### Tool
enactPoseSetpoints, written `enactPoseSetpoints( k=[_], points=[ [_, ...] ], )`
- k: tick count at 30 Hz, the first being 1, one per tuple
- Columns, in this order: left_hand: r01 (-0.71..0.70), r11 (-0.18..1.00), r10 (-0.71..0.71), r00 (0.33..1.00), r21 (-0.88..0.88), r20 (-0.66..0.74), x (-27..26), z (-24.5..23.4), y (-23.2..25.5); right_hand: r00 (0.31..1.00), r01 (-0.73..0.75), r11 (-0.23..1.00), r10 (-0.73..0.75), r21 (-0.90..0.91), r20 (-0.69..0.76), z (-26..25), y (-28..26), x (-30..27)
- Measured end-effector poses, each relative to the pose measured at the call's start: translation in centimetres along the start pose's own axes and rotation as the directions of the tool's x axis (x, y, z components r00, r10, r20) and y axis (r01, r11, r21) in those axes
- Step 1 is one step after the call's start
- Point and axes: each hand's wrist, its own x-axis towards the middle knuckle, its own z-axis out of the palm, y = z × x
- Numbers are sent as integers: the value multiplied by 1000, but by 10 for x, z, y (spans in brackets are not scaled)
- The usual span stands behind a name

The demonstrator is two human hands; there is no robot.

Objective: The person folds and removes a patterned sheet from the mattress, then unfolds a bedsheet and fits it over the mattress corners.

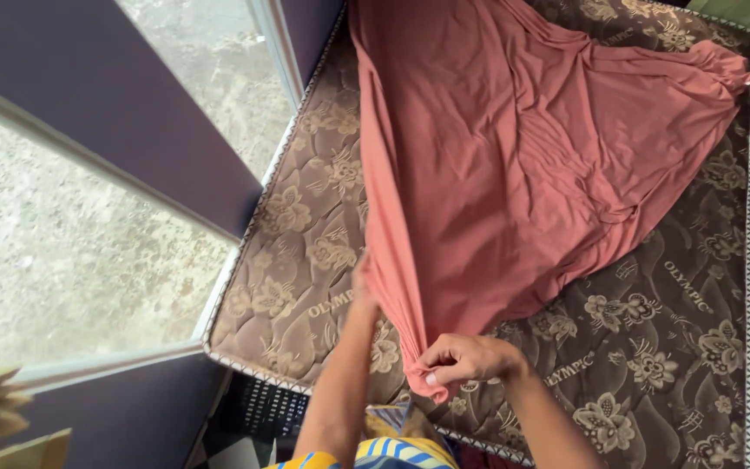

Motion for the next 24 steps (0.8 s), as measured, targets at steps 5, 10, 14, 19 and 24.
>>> enactPoseSetpoints(
  k=[5,10,14,19,24],
  points=[
    [-260,955,287,929,142,-233,-11,-25,95,971,-220,975,215,39,104,-58,28,7],
    [-480,715,681,643,509,-350,-40,-36,156,925,-325,945,327,-44,196,-91,97,50],
    [-454,641,734,597,619,-322,-53,-42,180,881,-385,915,403,-119,248,-100,124,71],
    [-315,921,373,882,231,-286,-72,-52,204,856,-385,864,466,-324,225,-107,114,75],
    [-193,970,47,748,-148,-662,-112,-66,226,884,-354,877,427,-325,188,-99,94,71]
  ],
)
